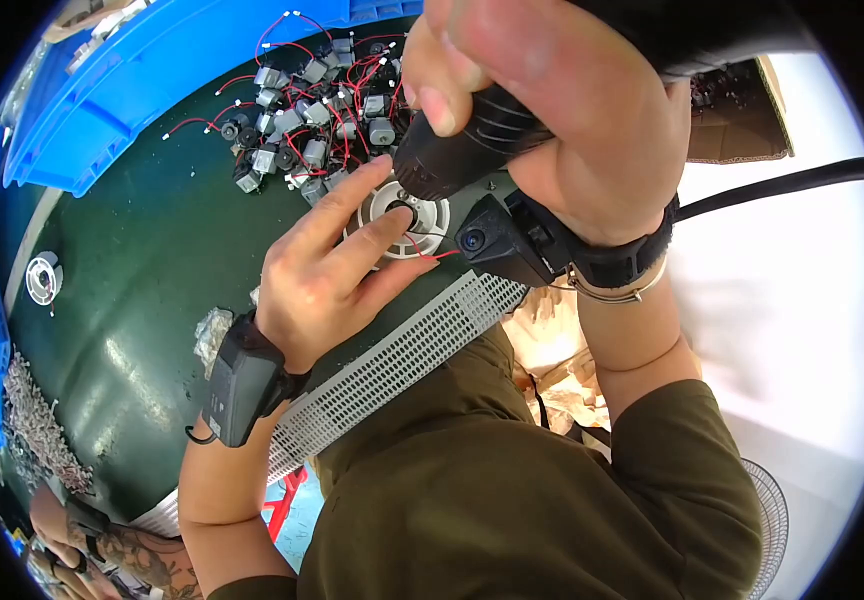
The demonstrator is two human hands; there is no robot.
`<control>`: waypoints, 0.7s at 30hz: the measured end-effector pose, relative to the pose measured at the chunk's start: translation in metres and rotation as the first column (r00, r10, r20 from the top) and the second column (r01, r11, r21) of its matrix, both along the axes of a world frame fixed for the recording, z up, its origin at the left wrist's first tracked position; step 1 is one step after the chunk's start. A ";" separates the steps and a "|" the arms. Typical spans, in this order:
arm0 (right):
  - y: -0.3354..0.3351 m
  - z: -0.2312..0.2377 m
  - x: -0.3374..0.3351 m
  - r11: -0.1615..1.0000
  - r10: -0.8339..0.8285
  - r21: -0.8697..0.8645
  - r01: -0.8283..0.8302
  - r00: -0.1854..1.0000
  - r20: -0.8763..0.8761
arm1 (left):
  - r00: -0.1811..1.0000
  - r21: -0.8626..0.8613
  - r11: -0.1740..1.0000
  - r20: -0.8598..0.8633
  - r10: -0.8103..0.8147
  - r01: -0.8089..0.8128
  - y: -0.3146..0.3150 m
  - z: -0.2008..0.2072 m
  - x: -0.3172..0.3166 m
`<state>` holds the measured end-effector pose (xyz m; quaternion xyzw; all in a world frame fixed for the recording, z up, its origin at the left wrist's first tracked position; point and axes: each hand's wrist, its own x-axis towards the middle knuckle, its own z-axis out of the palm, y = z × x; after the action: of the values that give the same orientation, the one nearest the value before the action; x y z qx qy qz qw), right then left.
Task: The person picks up a motor and a plastic housing, inserts the motor into the housing, and secures it using a power screwdriver before repeating the process.
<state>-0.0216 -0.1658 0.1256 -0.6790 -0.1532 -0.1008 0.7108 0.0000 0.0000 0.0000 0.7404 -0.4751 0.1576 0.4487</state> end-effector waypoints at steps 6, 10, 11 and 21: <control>-0.008 -0.021 0.019 0.956 0.010 -0.252 0.152 0.839 0.544 | 0.999 0.015 1.000 -0.037 -0.002 0.003 -0.001 0.004 -0.001; -0.011 -0.018 0.030 0.976 0.080 -0.210 0.050 0.822 0.565 | 1.000 -0.020 1.000 -0.020 0.001 -0.002 -0.005 0.000 -0.001; -0.014 -0.016 0.036 0.941 0.234 -0.333 0.053 0.609 0.758 | 1.000 -0.044 0.999 0.001 -0.001 0.001 -0.006 -0.001 -0.001; 0.003 0.005 0.031 0.878 -0.462 0.061 0.474 0.811 0.360 | 0.824 0.093 0.820 0.002 0.567 -0.565 0.103 0.030 0.043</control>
<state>0.0099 -0.1625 0.1303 -0.6763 -0.1117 -0.3939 0.6123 0.0435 0.1029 0.0304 0.8692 -0.2348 0.2529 0.3543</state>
